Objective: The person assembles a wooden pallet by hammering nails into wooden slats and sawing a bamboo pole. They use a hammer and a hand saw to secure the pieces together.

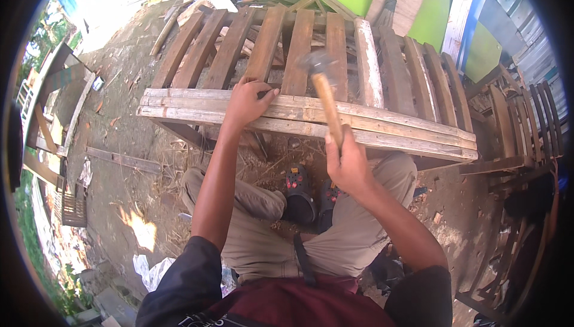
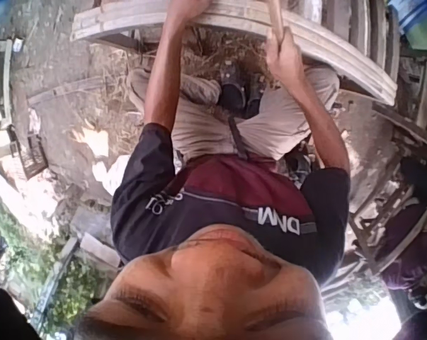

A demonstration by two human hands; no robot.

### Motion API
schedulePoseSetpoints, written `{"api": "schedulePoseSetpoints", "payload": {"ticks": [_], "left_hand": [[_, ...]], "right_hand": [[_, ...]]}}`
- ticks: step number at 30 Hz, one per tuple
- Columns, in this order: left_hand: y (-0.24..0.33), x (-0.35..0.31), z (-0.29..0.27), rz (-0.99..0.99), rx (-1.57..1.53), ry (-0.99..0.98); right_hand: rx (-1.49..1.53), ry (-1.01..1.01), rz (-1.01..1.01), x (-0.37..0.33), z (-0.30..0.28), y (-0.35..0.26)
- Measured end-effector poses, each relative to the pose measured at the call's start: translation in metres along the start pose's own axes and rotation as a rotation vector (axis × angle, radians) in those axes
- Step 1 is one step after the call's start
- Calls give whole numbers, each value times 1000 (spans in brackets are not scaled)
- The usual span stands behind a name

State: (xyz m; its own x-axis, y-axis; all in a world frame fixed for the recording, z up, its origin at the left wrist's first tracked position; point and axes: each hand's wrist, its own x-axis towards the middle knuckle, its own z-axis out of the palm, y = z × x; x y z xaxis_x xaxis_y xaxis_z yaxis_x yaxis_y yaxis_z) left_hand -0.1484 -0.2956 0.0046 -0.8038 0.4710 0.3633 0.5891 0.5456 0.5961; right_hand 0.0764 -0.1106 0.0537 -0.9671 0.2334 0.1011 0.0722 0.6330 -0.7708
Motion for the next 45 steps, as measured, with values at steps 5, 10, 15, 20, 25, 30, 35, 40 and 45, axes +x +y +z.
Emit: {"api": "schedulePoseSetpoints", "payload": {"ticks": [5, 10, 15, 20, 25, 30, 35, 40, 45], "left_hand": [[-6, -4, -2, 29, 30, 36], [-3, -2, 2, 12, -17, -7], [-8, -7, -5, 31, 97, -7], [4, 2, 0, 62, 39, -11], [-3, -12, -3, 47, 65, 28], [4, -2, 1, 59, 0, 36], [0, -5, -4, 21, -57, 31], [-6, -4, -2, 37, -357, 138], [-2, -1, -1, -100, -574, 128]], "right_hand": [[56, -35, 123, -4, -7, -14], [24, -48, 63, -2, 6, -9], [155, 40, 42, -3, -10, -42], [-171, 8, 29, -6, 16, 8], [205, 157, 140, -1, 5, -22], [-39, 50, 48, -14, 13, -1], [83, 116, -32, -10, -6, -40], [-83, -229, 292, 1, -8, -26], [-25, 85, 64, -8, 18, -18]]}}
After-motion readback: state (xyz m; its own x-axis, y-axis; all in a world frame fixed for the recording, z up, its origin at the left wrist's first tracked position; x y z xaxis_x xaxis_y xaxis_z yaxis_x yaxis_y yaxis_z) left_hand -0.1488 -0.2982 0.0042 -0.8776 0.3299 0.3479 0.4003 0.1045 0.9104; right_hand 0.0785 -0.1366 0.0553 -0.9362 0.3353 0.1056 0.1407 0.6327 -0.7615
